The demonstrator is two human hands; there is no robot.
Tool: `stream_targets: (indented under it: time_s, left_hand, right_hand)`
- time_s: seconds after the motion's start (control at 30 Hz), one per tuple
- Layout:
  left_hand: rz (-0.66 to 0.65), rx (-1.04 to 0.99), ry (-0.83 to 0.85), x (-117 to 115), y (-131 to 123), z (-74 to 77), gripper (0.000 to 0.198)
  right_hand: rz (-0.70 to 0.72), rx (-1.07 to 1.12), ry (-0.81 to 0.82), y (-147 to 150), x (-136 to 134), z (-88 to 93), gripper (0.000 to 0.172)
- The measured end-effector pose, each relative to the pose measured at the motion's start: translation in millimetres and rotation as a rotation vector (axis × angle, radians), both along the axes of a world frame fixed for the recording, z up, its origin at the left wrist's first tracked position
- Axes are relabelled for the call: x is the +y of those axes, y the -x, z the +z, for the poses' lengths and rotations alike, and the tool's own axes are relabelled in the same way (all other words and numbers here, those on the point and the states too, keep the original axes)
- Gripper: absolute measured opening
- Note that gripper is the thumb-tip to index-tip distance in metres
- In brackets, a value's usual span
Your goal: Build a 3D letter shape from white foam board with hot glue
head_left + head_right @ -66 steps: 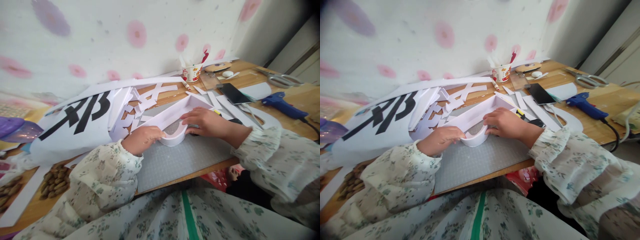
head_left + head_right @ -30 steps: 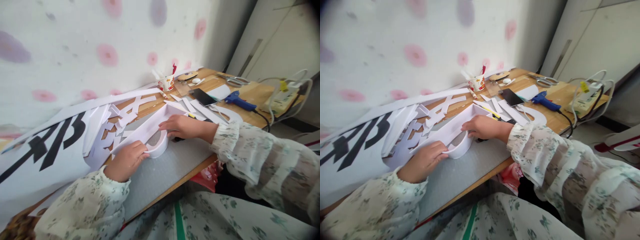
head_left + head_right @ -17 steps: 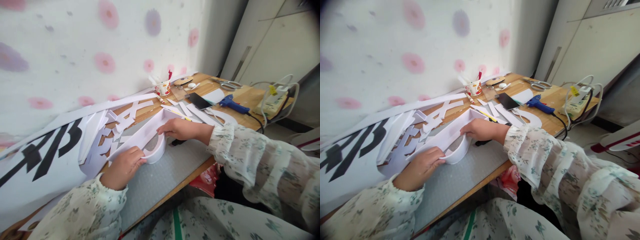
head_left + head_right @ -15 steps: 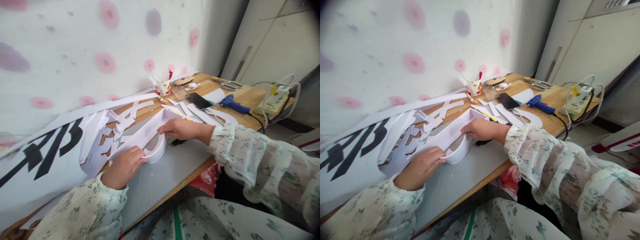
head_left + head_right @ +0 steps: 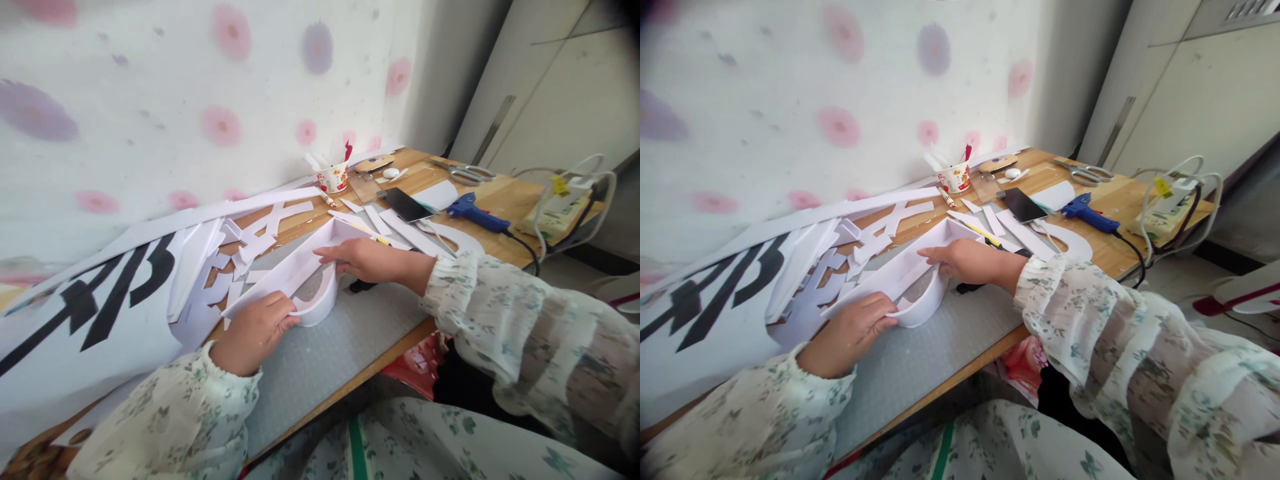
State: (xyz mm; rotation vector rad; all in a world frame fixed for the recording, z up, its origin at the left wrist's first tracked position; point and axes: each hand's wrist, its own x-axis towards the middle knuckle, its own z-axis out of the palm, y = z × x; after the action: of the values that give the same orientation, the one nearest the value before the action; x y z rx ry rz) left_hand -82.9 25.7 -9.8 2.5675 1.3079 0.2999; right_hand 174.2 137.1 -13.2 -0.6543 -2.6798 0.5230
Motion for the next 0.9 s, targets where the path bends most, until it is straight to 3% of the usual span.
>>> stream_targets:
  time_s: [0.27,0.57,0.7,0.9]
  left_hand:
    - [0.011,-0.107,0.03,-1.2,-0.3,5.3,0.028]
    - [0.191,-0.317,0.194,-0.9,6.6,-2.5,0.026]
    - [0.142,-0.352,0.144,2.2,6.1,-2.4,0.017]
    - [0.053,-0.337,0.12,5.4,3.5,2.5,0.023]
  right_hand:
    - [-0.038,-0.024,-0.035,0.9,-1.0,0.7,0.05]
    - [-0.013,-0.019,-0.058,-1.5,-3.1,2.1,0.044]
    - [-0.007,-0.023,-0.08,-3.0,-1.1,-1.3,0.044]
    - [0.004,-0.03,-0.104,-4.0,0.2,-3.3,0.042]
